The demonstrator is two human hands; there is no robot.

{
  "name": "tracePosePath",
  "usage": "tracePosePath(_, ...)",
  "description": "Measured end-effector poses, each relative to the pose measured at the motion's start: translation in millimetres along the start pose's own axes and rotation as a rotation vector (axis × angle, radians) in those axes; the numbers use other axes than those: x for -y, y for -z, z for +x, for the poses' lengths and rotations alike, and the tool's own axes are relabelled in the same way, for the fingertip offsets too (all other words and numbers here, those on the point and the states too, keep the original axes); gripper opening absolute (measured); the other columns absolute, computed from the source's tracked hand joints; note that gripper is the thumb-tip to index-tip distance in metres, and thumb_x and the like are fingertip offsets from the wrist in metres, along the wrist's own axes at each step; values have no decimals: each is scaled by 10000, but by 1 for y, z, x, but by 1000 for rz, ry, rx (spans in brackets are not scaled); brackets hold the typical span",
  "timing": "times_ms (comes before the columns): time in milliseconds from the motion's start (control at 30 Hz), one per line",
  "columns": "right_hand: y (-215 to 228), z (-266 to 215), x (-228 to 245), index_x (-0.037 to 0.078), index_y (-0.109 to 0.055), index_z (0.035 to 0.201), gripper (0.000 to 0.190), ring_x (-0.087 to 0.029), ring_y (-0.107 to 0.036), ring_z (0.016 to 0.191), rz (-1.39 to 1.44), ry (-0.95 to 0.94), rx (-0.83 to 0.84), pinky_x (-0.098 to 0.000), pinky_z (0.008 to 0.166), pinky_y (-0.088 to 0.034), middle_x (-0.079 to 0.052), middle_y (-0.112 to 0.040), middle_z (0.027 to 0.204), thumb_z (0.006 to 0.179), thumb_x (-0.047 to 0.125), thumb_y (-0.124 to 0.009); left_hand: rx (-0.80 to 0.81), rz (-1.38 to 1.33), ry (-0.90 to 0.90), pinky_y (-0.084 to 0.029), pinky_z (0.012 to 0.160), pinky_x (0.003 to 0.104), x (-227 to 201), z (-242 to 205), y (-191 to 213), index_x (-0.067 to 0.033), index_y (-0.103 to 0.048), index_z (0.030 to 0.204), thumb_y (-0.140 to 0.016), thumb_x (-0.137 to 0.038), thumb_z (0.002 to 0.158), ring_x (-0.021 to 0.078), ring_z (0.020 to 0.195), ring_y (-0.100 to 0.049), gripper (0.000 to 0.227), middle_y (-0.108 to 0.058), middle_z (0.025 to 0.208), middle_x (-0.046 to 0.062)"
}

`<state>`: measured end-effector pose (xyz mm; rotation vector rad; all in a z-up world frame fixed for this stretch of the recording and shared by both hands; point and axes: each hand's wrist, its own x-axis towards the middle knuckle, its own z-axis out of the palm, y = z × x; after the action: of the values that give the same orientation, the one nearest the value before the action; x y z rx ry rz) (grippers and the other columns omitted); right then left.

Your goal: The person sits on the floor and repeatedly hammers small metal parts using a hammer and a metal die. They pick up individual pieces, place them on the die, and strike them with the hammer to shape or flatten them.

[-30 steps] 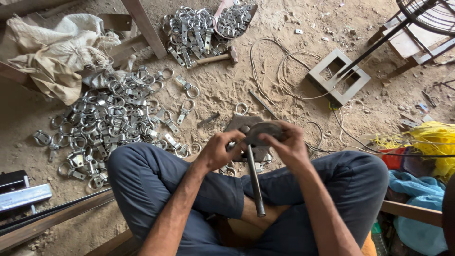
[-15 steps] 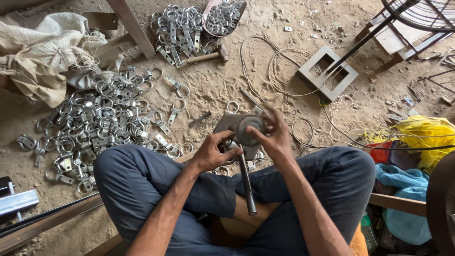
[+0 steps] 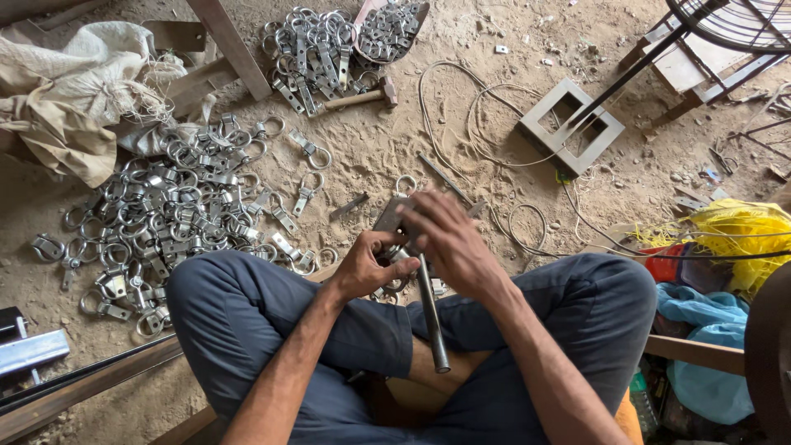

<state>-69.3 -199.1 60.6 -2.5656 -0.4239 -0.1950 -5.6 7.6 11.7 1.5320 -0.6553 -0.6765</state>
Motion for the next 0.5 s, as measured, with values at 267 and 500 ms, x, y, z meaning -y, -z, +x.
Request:
tracePosePath(267, 6, -1, 0, 112, -535, 1497, 495, -334, -260, 1565, 36, -9, 37, -545, 1295, -140, -137, -402, 1632, 1092, 336, -361, 26, -28, 17, -404, 426, 210, 1, -1, 0, -3, -753, 1009, -785, -380, 860, 27, 479, -542, 407, -648, 592, -30)
tracePosePath(500, -6, -4, -4, 123, -516, 1502, 456, -344, -282, 1570, 55, -61, -14, -562, 1301, -153, -154, -426, 1631, 1113, 288, -343, 33, 10, -16, -446, 414, 217, 11, 0, 1, -14, -756, 926, -775, -376, 853, 45, 475, -578, 370, -664, 608, -21)
